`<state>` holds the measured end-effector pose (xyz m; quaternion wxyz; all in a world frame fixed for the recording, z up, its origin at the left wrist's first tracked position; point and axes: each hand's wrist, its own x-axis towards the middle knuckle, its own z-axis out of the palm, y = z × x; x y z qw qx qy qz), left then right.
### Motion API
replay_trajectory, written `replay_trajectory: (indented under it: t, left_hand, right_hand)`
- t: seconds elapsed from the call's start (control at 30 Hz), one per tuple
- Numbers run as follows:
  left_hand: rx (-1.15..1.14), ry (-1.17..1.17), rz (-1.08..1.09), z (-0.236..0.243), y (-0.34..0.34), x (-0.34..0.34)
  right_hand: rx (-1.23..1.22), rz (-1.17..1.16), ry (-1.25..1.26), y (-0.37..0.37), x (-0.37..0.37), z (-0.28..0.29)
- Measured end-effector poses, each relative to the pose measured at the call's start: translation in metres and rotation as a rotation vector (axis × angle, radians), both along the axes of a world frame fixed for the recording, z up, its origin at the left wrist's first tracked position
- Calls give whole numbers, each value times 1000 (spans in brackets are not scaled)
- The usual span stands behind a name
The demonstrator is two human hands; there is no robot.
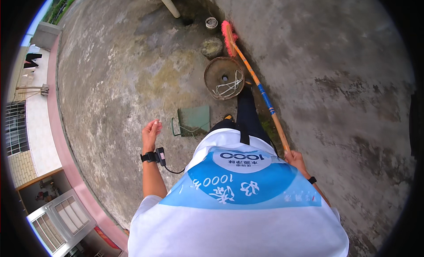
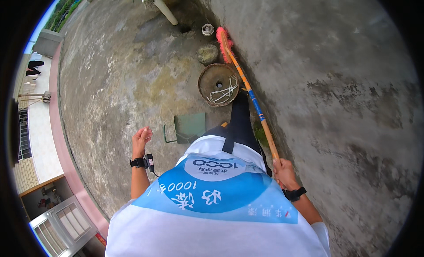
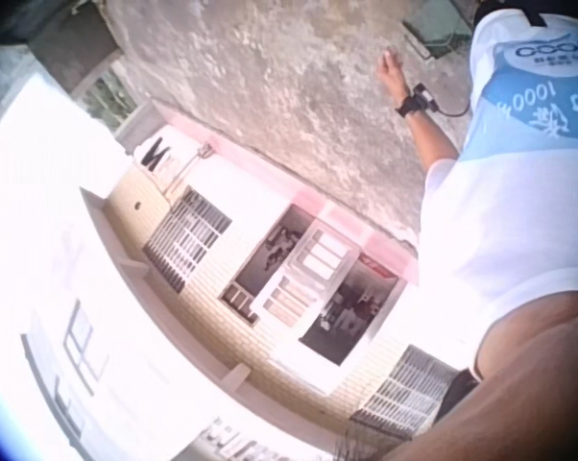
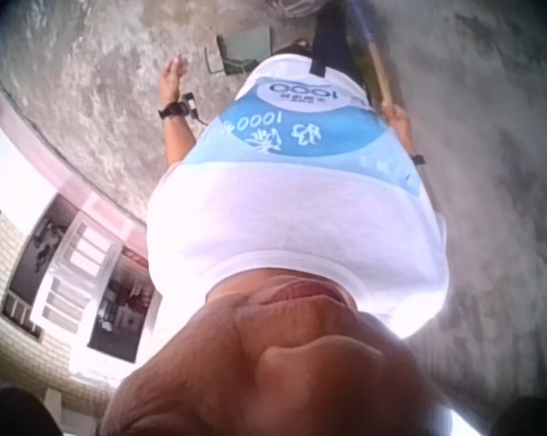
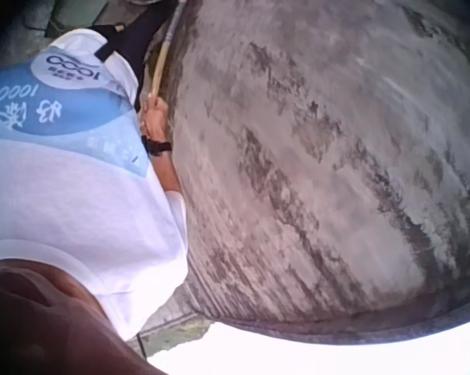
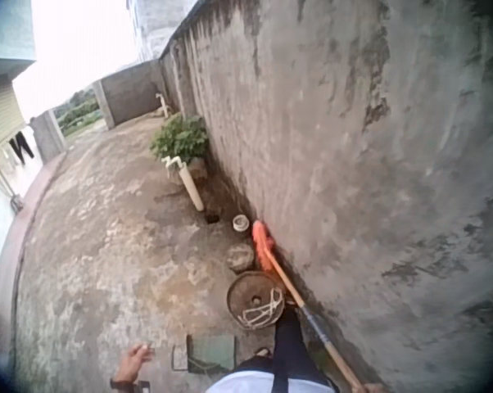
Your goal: The person sweeps debris into a dustpan on a concrete outdoor area using a broom and then picks up debris from near a plant and places it in the dustpan by hand.
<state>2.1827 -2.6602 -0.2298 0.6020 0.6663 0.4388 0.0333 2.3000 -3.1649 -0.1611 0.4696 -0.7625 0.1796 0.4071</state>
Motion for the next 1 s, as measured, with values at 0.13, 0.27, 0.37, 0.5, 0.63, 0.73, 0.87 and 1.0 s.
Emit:
replay_trajectory:
  t: [0.13, 0.27, 0.37, 0.5, 0.63, 0.73, 0.87, 1.0]
  left_hand:
    - [-18, 17, -18, -4, 1, 1]
    - [-44, 12, -9, -7, 5, 2]
    - [-22, 53, -61, -1, 1, 8]
    - [-34, 53, -98, 8, -18, 13]
    - [-28, 50, -134, 8, -29, 3]
    - [-15, 15, -124, 7, -46, -13]
    - [16, 2, -153, 7, -76, -36]
    - [17, 13, -186, 11, -110, -84]
  right_hand:
    - [5, -5, -15, 0, -1, 2]
    - [55, -23, -52, -20, -18, -2]
    - [122, -106, 48, -24, -25, -11]
    - [-56, 22, 200, -23, -17, -6]
    - [-92, 20, 293, -70, -57, -10]
    - [-141, -56, 337, -106, -90, 25]
    - [-85, -58, 292, -154, -154, 33]
    - [106, -84, 252, -179, -193, -3]
